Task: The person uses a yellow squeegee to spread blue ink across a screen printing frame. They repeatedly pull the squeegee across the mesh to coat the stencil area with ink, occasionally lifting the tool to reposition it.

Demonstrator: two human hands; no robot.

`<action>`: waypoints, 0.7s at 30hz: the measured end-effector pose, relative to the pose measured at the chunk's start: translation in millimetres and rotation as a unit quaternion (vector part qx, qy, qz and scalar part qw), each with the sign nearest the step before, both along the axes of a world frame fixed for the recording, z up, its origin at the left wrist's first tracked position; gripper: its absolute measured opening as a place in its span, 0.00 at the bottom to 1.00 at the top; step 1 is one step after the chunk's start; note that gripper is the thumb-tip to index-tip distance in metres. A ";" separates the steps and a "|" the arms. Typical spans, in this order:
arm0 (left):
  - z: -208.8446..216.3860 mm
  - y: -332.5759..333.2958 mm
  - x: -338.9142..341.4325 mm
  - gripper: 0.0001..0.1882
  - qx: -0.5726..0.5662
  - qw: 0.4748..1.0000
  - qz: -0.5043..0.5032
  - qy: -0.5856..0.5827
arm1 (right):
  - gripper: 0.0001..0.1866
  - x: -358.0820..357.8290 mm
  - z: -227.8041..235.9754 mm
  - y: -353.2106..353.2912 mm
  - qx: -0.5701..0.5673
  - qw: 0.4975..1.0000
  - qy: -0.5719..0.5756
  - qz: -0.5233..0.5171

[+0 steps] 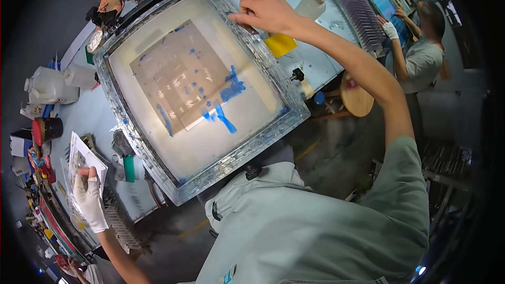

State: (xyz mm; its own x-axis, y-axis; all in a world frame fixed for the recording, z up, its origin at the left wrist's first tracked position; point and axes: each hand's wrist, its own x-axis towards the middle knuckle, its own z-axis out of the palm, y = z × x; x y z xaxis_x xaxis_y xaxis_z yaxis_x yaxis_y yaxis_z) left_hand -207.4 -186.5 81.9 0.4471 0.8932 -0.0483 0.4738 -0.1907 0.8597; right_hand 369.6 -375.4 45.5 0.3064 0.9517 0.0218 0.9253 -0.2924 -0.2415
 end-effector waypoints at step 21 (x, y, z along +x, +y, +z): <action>-34.2 -255.7 193.9 0.26 -0.662 0.693 -0.039 -0.281 | 0.08 38.6 -14.4 158.7 0.136 0.820 0.556 -0.002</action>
